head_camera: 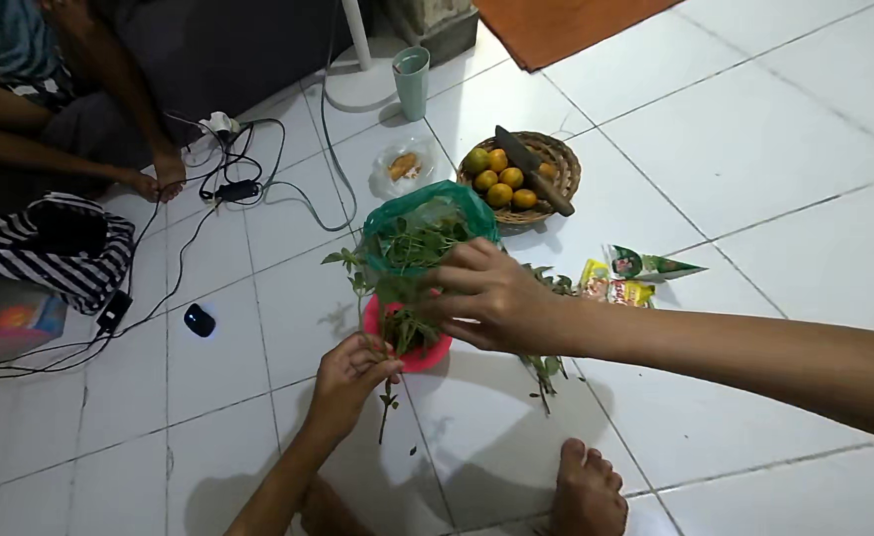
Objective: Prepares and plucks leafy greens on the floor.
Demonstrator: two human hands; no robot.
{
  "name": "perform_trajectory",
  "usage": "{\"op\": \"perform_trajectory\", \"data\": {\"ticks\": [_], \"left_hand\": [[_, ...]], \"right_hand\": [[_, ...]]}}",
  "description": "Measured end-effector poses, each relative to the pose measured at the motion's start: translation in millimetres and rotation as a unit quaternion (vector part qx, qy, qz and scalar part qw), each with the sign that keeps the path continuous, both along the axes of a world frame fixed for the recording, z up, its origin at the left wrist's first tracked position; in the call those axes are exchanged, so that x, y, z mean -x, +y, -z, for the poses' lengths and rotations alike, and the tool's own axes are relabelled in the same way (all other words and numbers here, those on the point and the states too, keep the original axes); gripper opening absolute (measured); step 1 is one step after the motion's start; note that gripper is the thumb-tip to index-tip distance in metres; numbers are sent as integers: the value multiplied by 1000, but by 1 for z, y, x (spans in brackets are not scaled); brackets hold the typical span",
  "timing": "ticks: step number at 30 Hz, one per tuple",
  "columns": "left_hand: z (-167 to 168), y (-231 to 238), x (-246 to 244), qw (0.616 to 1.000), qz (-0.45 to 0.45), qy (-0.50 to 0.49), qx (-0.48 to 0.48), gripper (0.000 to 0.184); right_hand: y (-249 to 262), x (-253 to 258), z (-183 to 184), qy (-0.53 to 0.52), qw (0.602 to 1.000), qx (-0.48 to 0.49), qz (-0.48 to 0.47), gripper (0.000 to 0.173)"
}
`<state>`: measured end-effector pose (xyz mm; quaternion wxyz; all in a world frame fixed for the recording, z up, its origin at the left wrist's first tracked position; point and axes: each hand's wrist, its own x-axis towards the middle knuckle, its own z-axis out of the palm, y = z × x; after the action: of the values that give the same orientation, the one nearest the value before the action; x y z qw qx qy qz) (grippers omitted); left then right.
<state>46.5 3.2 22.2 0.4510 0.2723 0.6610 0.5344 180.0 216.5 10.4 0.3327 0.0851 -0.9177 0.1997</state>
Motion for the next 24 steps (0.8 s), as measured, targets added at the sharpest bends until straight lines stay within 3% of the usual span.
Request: {"op": "perform_trajectory", "data": {"ticks": [10, 12, 14, 16, 18, 20, 22, 24], "left_hand": [[3, 2, 0, 996, -48, 77, 12, 17], [4, 2, -2, 992, -72, 99, 8, 17], [4, 3, -4, 987, -99, 127, 4, 16], [6, 2, -5, 979, -119, 163, 5, 16], [10, 1, -3, 975, -117, 190, 3, 17], [12, 0, -2, 972, -104, 213, 7, 22], [12, -2, -2, 969, -89, 228, 18, 25], [16, -2, -2, 968, -76, 237, 26, 26]], "right_hand": [[5, 7, 23, -47, 997, -53, -9, 15], [2, 7, 31, -32, 999, 7, 1, 15], [-2, 7, 33, -47, 987, 148, 32, 15], [6, 8, 25, -130, 927, 337, 100, 13], [27, 15, 14, -206, 815, 519, 156, 10], [41, 20, 9, -207, 751, 605, 163, 13], [46, 22, 4, -181, 772, 594, 137, 17], [42, 22, -5, -146, 858, 486, 86, 17]]}}
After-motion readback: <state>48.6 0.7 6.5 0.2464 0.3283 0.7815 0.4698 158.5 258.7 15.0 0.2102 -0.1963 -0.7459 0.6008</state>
